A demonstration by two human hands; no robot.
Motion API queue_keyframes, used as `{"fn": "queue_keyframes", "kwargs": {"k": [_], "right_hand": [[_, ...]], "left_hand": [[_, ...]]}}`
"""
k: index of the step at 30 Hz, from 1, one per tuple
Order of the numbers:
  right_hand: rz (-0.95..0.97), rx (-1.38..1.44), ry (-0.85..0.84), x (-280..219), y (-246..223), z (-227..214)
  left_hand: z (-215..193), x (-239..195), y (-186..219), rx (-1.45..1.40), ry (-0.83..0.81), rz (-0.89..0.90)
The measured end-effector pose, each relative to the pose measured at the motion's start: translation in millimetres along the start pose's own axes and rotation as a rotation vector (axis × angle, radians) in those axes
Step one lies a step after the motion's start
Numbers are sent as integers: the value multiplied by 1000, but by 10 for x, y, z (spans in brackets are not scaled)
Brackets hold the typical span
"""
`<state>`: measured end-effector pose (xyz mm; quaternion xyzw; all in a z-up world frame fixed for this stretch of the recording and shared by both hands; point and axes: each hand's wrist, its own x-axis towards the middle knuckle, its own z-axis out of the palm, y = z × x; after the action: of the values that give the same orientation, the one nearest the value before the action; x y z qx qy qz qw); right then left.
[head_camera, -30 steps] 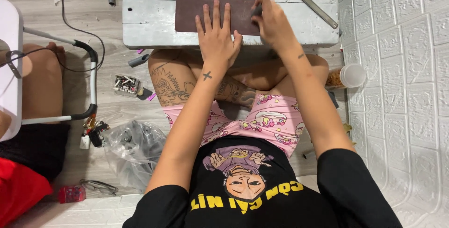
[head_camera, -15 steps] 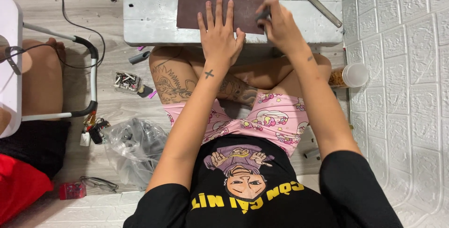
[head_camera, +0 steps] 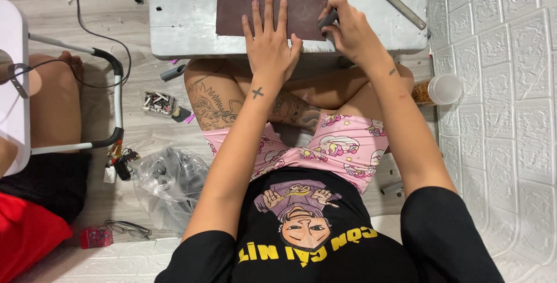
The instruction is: The person sits on the floor and sands the edges of small gray plastic pipes using a piece of sandpaper placed on a white table. They handle several pipe pieces, rubbing them against the sandpaper to smooth the surfaces.
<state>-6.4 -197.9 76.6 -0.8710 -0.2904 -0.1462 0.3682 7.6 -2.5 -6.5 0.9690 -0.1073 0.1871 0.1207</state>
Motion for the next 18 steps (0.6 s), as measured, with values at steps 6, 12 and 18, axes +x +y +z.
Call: {"fn": "queue_keyframes", "kwargs": {"k": [6,12,18], "right_hand": [[-142,-57,65,271,261,-89],[-37,-34,250,47,174,-206],[12,88,95,-80,-54,67]], "left_hand": [[-12,-3,6,37,6,0],[-90,-10,27,-18,7,-8],[-66,-4,56,-30,31,-43]]}}
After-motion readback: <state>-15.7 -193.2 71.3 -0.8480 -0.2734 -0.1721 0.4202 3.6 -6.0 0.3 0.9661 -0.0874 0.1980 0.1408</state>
